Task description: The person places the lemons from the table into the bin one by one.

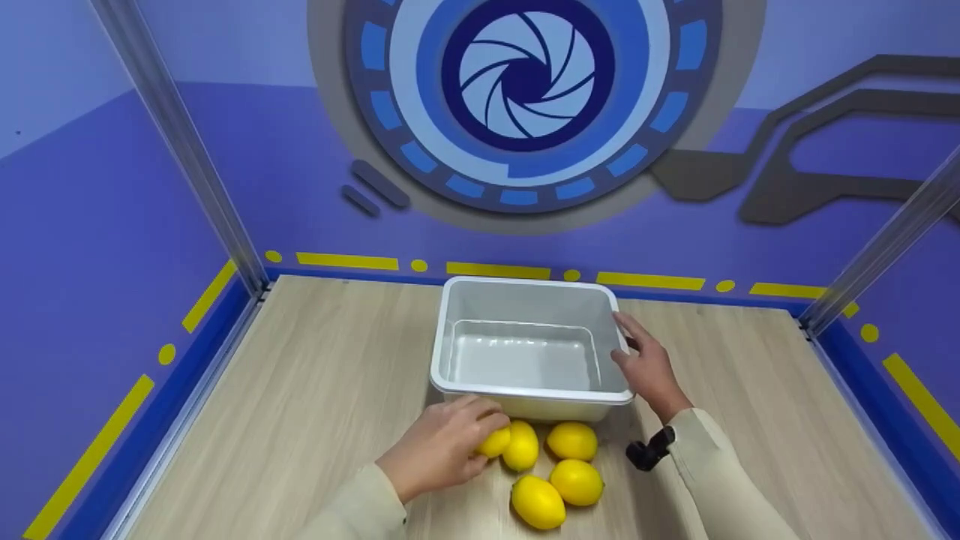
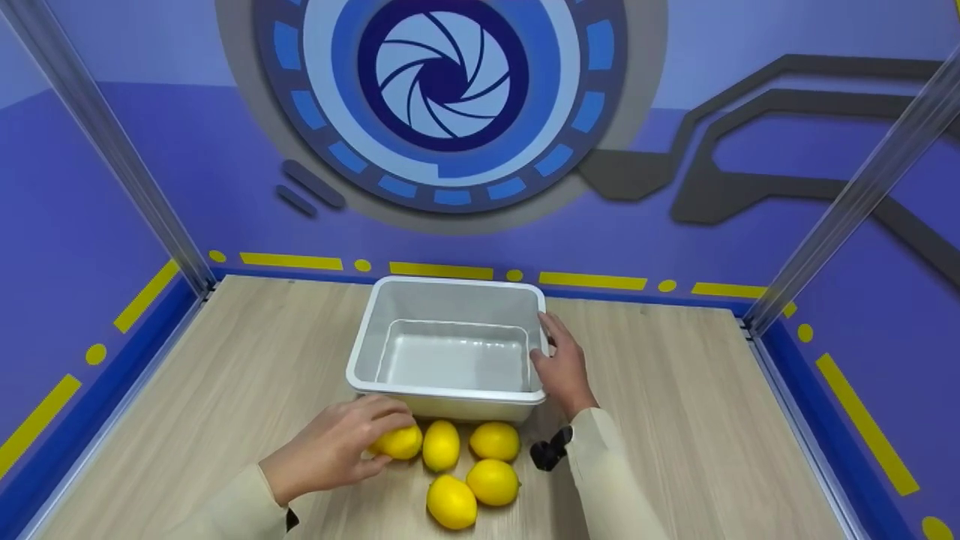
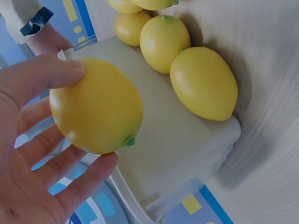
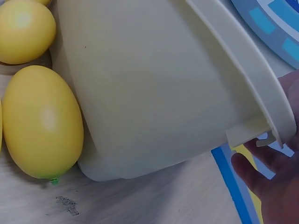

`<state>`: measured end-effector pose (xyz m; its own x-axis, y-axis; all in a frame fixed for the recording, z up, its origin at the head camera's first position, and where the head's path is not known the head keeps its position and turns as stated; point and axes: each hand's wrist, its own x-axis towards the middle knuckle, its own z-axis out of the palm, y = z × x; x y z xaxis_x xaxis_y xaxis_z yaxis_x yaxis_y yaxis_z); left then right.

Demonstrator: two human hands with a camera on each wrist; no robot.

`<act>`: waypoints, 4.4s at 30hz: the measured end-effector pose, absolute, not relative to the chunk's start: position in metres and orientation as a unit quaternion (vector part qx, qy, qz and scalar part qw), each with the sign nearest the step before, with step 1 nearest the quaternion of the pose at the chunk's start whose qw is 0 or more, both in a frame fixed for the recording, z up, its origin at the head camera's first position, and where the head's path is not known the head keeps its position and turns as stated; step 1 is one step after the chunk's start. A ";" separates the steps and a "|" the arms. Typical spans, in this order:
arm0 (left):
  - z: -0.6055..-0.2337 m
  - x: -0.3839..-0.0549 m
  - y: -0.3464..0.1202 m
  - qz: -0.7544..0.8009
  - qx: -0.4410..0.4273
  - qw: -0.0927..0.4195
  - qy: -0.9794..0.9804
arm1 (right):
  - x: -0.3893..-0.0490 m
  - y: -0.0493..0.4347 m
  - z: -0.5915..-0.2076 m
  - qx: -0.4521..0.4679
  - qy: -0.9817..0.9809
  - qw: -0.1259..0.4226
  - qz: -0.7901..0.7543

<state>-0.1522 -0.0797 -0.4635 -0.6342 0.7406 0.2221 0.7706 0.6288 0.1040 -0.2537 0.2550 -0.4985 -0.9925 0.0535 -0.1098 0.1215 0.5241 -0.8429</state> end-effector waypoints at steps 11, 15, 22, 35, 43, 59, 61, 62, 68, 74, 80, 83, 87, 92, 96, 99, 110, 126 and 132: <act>-0.448 -0.161 -0.081 -0.104 -0.405 0.082 -0.905 | -0.249 0.252 -0.507 0.062 0.842 0.007 -0.536; -0.444 -0.164 -0.082 -0.103 -0.398 0.083 -0.908 | -0.247 0.252 -0.507 0.063 0.831 0.002 -0.552; -0.439 -0.170 -0.082 -0.112 -0.380 0.070 -0.916 | -0.246 0.253 -0.508 0.068 0.816 -0.002 -0.574; -0.430 -0.174 -0.084 -0.117 -0.387 0.102 -0.909 | -0.247 0.254 -0.511 0.075 0.811 -0.016 -0.580; -0.428 -0.178 -0.085 -0.115 -0.386 0.117 -0.908 | -0.247 0.255 -0.510 0.073 0.805 0.004 -0.588; -0.422 -0.183 -0.084 -0.110 -0.382 0.116 -0.910 | -0.245 0.251 -0.509 0.076 0.799 0.005 -0.596; -0.422 -0.184 -0.084 -0.111 -0.380 0.112 -0.911 | -0.245 0.251 -0.508 0.077 0.799 0.005 -0.597; -0.421 -0.185 -0.084 -0.111 -0.379 0.112 -0.912 | -0.245 0.251 -0.508 0.077 0.798 0.006 -0.597; -0.422 -0.187 -0.084 -0.114 -0.378 0.125 -0.910 | -0.246 0.251 -0.508 0.080 0.797 0.007 -0.599; -0.421 -0.191 -0.081 -0.110 -0.380 0.128 -0.910 | -0.246 0.251 -0.508 0.081 0.797 0.008 -0.598; -0.420 -0.195 -0.080 -0.106 -0.379 0.127 -0.911 | -0.245 0.251 -0.507 0.083 0.799 0.007 -0.596; -0.419 -0.196 -0.080 -0.107 -0.379 0.130 -0.910 | -0.245 0.252 -0.507 0.081 0.801 0.005 -0.594; -0.419 -0.197 -0.080 -0.111 -0.380 0.132 -0.909 | -0.244 0.252 -0.509 0.077 0.799 0.005 -0.596; -0.420 -0.199 -0.080 -0.111 -0.379 0.133 -0.909 | -0.244 0.253 -0.510 0.072 0.799 0.004 -0.596; -0.421 -0.201 -0.080 -0.113 -0.379 0.136 -0.908 | -0.244 0.253 -0.511 0.073 0.800 0.002 -0.595; -0.421 -0.202 -0.080 -0.116 -0.380 0.135 -0.908 | -0.245 0.253 -0.511 0.076 0.802 0.002 -0.593; -0.427 -0.205 -0.079 -0.115 -0.374 0.133 -0.911 | -0.245 0.253 -0.510 0.071 0.801 0.001 -0.594; -0.433 -0.212 -0.075 -0.108 -0.374 0.111 -0.914 | -0.243 0.252 -0.509 0.073 0.800 0.004 -0.595; -0.435 -0.212 -0.075 -0.113 -0.369 0.107 -0.916 | -0.245 0.253 -0.509 0.077 0.802 0.003 -0.592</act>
